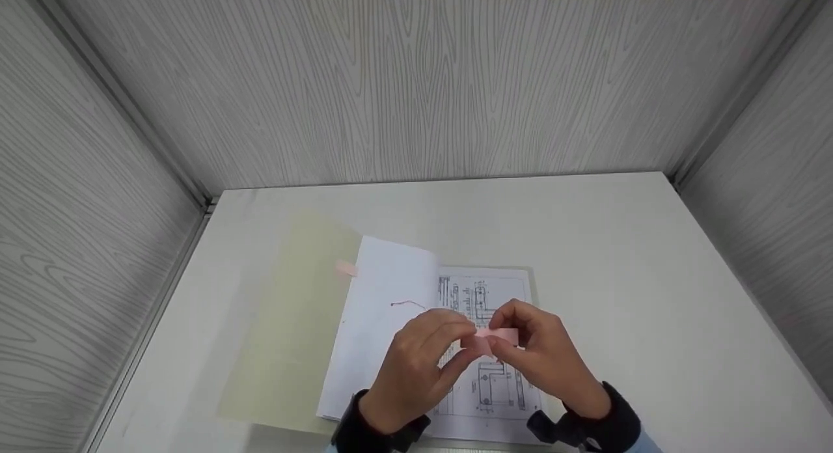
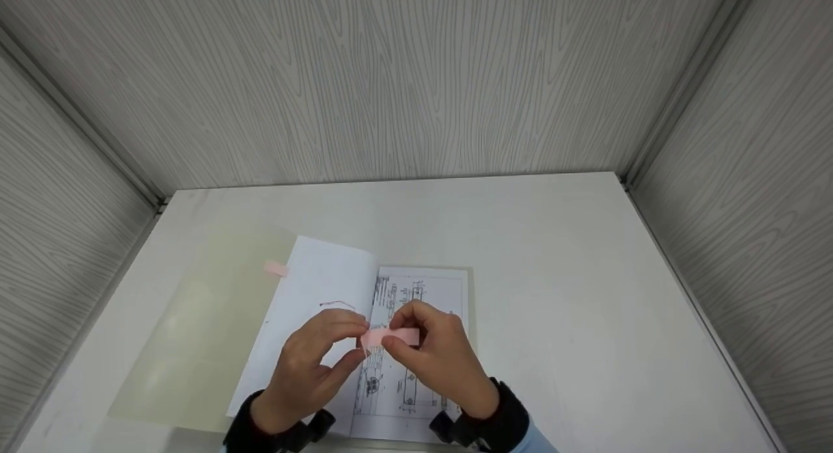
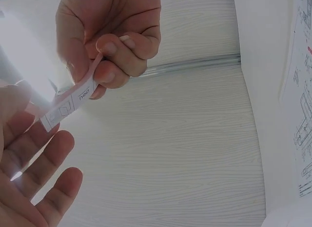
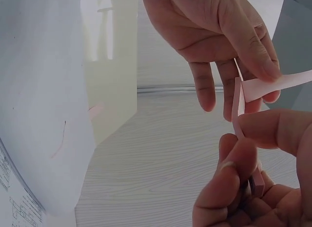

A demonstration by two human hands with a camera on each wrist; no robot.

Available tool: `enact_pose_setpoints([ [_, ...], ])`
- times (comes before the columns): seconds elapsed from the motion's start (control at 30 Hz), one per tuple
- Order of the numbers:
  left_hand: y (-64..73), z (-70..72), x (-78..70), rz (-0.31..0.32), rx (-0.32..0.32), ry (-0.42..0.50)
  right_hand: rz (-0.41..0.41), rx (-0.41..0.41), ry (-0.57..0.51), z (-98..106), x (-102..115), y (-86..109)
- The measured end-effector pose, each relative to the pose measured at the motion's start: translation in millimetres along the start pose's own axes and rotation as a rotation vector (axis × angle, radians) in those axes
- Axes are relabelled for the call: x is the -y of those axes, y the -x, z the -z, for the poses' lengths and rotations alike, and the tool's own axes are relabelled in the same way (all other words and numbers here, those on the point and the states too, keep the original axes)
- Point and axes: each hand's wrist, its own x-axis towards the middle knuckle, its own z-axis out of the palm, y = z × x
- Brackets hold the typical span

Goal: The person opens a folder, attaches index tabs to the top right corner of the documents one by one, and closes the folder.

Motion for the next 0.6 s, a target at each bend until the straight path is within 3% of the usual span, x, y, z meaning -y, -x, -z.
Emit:
enact_pose_setpoints([
  [0.2, 0.3, 3.9, -2.5, -0.011, -0.031, -0.017, -0.107, -0.010, 0.005, 0.5, -7.2, -4.0],
  [0.33, -0.2, 4.7, -1.5, -0.009, -0.025, -0.049, -0.181, -0.063, 0.014, 12.8, -11.7, -15.4],
  [0.47, 0.3, 4.8, -0.2, -0.001, -0.003, -0.082, -0.258, -0.153, 0.014, 40.5, -45.6, -40.2],
  [0.6, 1.4, 6.5, -0.3, 0.006, 0.046, -0.134, -0.376, -0.204, 0.014, 66.8, -95.5, -72.2],
])
